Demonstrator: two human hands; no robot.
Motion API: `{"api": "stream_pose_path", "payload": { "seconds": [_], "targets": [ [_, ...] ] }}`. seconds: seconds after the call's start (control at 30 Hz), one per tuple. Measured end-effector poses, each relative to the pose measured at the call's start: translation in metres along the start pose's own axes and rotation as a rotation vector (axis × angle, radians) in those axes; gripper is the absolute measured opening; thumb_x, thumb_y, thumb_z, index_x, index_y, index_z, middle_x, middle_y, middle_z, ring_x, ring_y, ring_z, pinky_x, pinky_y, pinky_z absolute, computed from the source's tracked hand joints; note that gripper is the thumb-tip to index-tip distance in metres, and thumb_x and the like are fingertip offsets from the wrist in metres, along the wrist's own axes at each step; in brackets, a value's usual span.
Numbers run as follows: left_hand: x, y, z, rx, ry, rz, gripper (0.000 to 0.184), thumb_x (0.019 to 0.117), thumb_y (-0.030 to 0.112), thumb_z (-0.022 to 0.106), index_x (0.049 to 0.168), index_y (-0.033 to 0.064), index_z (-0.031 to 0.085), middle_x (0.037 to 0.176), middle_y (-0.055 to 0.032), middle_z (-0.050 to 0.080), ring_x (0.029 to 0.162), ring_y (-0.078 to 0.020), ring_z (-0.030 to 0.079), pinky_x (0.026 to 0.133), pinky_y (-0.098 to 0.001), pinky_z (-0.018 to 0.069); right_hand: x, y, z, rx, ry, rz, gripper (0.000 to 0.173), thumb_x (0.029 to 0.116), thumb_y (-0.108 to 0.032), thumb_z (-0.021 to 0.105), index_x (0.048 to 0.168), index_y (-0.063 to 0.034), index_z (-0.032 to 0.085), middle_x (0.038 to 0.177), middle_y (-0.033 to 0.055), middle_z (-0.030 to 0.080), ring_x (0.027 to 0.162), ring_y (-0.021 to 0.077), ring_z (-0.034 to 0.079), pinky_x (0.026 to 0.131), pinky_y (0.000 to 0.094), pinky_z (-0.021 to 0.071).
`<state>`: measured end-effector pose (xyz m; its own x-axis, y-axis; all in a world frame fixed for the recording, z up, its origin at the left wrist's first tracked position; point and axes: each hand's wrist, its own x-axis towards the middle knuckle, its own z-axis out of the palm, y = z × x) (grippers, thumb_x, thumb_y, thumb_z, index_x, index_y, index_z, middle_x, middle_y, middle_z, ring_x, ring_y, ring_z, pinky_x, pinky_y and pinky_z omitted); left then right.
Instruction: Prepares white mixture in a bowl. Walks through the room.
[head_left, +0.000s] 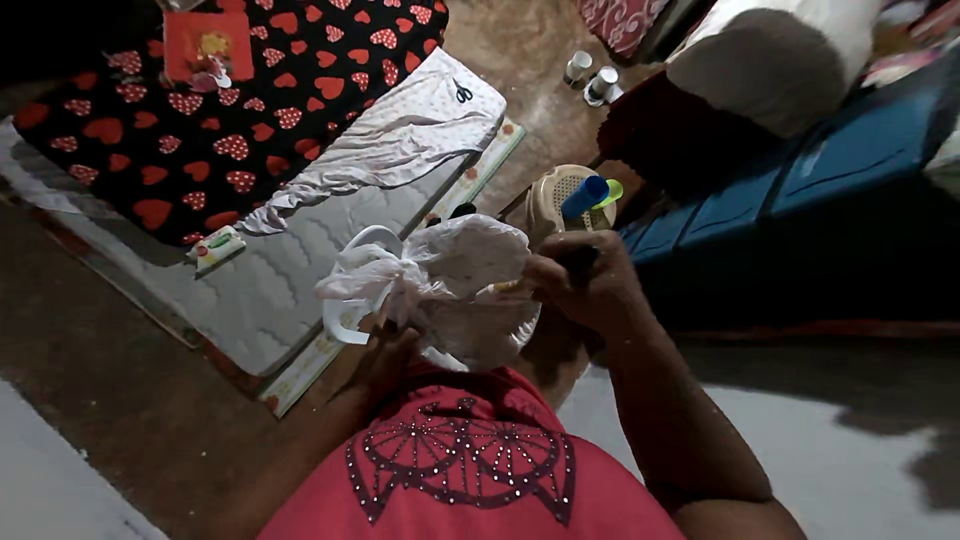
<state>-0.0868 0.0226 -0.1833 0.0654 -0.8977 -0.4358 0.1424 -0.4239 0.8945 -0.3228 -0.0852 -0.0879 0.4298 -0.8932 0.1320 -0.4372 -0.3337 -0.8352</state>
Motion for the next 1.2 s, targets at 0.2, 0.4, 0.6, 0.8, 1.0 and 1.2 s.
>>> {"api": "stream_pose_path", "payload": {
  "seconds": [0.2, 0.4, 0.6, 0.8, 1.0, 1.2],
  "targets": [
    [0.006, -0.015, 0.003, -0.33, -0.019, 0.03, 0.027, 0.0926, -0.001, 0.047, 0.116, 0.0118, 0.051, 0.088, 0.0071, 0.067, 0.079, -0.0026, 0.067, 0.074, -0.0233, 0.059, -0.011, -0.012, 0.024, 0.092, -0.178, 0.023, 0.021, 0.0875, -0.012, 0.066, 0.068, -0.0057, 0.063, 0.059, -0.004, 0.058, 0.051, -0.0006, 0.054, 0.048, 0.0196, 0.0494],
    [0.003, -0.019, 0.002, -0.253, -0.001, 0.107, 0.035, 0.0866, 0.001, 0.053, 0.119, 0.0134, 0.051, 0.088, 0.0106, 0.066, 0.079, 0.0015, 0.066, 0.073, -0.0188, 0.0575, -0.001, -0.002, 0.007, 0.064, 0.023, 0.007, 0.016, 0.0905, -0.013, 0.063, 0.075, -0.0093, 0.066, 0.063, -0.0068, 0.061, 0.05, -0.0005, 0.057, 0.046, 0.0207, 0.0528],
    [0.002, -0.017, 0.001, -0.229, -0.014, 0.061, 0.033, 0.0897, 0.003, 0.051, 0.121, 0.013, 0.049, 0.088, 0.0104, 0.065, 0.077, 0.001, 0.065, 0.072, -0.0192, 0.0568, -0.011, -0.007, 0.034, 0.126, -0.097, 0.054, 0.02, 0.0894, -0.014, 0.066, 0.072, -0.0054, 0.064, 0.059, -0.0025, 0.058, 0.049, 0.0025, 0.055, 0.046, 0.0232, 0.051],
    [0.005, -0.022, -0.001, -0.3, -0.012, 0.102, 0.033, 0.0884, 0.005, 0.053, 0.12, 0.0138, 0.052, 0.09, 0.0075, 0.068, 0.08, -0.002, 0.067, 0.073, -0.0221, 0.0593, -0.006, -0.007, 0.008, 0.19, 0.04, 0.016, 0.015, 0.0909, -0.01, 0.063, 0.076, -0.0097, 0.067, 0.062, -0.0072, 0.062, 0.049, 0.0006, 0.058, 0.045, 0.0204, 0.0537],
    [0.005, -0.019, 0.002, -0.314, -0.037, 0.102, 0.03, 0.0886, 0.005, 0.054, 0.118, 0.0125, 0.053, 0.089, 0.0087, 0.068, 0.081, -0.0012, 0.067, 0.075, -0.0214, 0.0589, -0.003, -0.011, 0.019, 0.018, -0.088, 0.074, 0.026, 0.0906, -0.018, 0.065, 0.067, -0.0095, 0.06, 0.054, -0.0029, 0.052, 0.043, 0.0032, 0.048, 0.04, 0.024, 0.0433],
    [0.008, -0.005, 0.004, -0.396, 0.022, 0.037, 0.028, 0.0959, 0.0, 0.044, 0.122, 0.0092, 0.049, 0.088, 0.0012, 0.069, 0.075, -0.0086, 0.07, 0.069, -0.0282, 0.0627, -0.01, -0.014, 0.002, 0.022, 0.208, -0.141, 0.016, 0.091, -0.012, 0.064, 0.077, -0.0058, 0.068, 0.071, -0.0038, 0.065, 0.057, -0.0009, 0.06, 0.052, 0.0179, 0.054]
  ]
}}
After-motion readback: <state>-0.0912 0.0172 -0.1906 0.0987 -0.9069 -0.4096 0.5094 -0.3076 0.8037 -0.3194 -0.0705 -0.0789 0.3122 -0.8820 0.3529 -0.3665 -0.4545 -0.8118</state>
